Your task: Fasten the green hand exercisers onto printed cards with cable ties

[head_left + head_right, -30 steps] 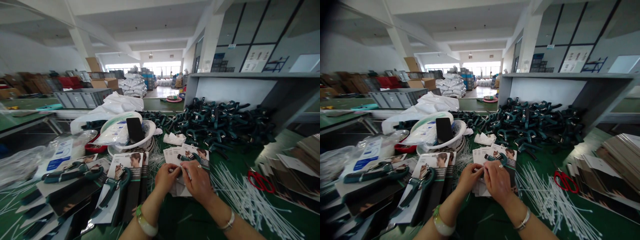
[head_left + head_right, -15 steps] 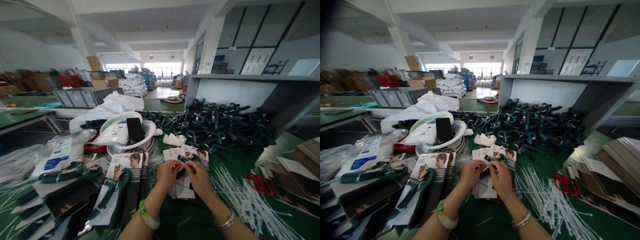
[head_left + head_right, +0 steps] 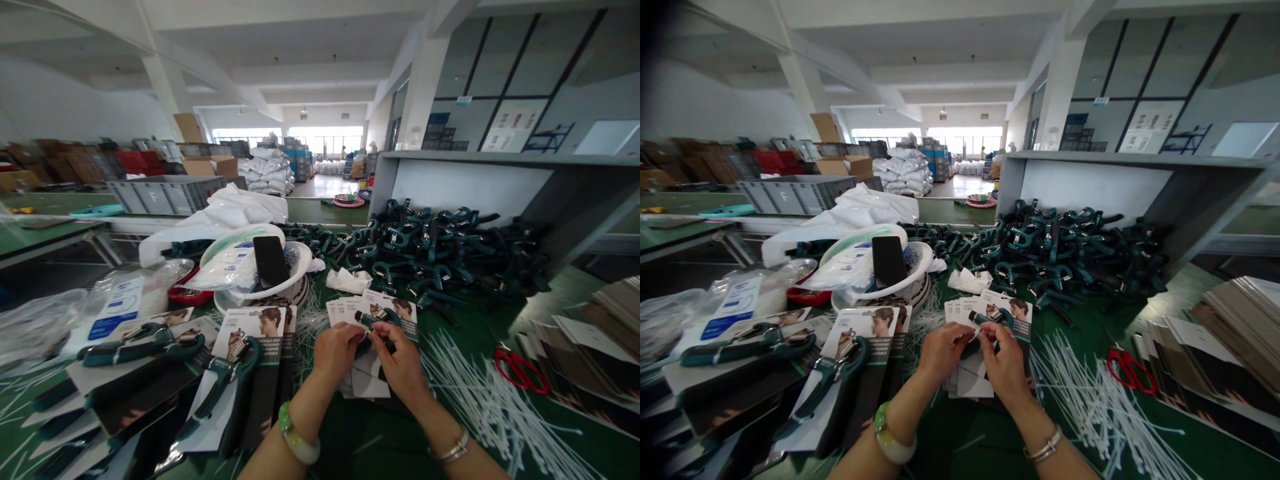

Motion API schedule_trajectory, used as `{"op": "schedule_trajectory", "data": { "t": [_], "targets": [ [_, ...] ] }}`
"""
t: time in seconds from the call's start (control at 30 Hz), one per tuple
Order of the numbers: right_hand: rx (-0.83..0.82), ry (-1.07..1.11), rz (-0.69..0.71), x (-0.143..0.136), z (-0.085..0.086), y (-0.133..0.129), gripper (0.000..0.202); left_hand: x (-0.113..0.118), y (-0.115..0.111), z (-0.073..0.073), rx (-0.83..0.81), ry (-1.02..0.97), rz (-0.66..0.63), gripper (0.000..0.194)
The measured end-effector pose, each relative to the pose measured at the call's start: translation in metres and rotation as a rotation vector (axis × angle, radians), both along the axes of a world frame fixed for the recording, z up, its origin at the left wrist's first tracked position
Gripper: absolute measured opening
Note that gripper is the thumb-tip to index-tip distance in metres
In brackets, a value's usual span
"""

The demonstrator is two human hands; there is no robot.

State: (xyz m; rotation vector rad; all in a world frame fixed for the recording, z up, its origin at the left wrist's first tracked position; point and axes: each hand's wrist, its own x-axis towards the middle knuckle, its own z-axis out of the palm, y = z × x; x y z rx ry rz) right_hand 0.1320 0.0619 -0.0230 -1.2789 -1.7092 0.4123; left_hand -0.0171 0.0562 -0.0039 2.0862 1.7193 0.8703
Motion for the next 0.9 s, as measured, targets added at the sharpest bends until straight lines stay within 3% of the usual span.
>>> {"op": "schedule_trajectory", "data": {
  "t": [0.9],
  "targets": [
    [-0.083,0.120,0.045,0.0010,-0.0024,0.0023,0.026,-0.0014,0.0018,-0.0077,0.027,-0.071,0.012,0.023]
  ]
}}
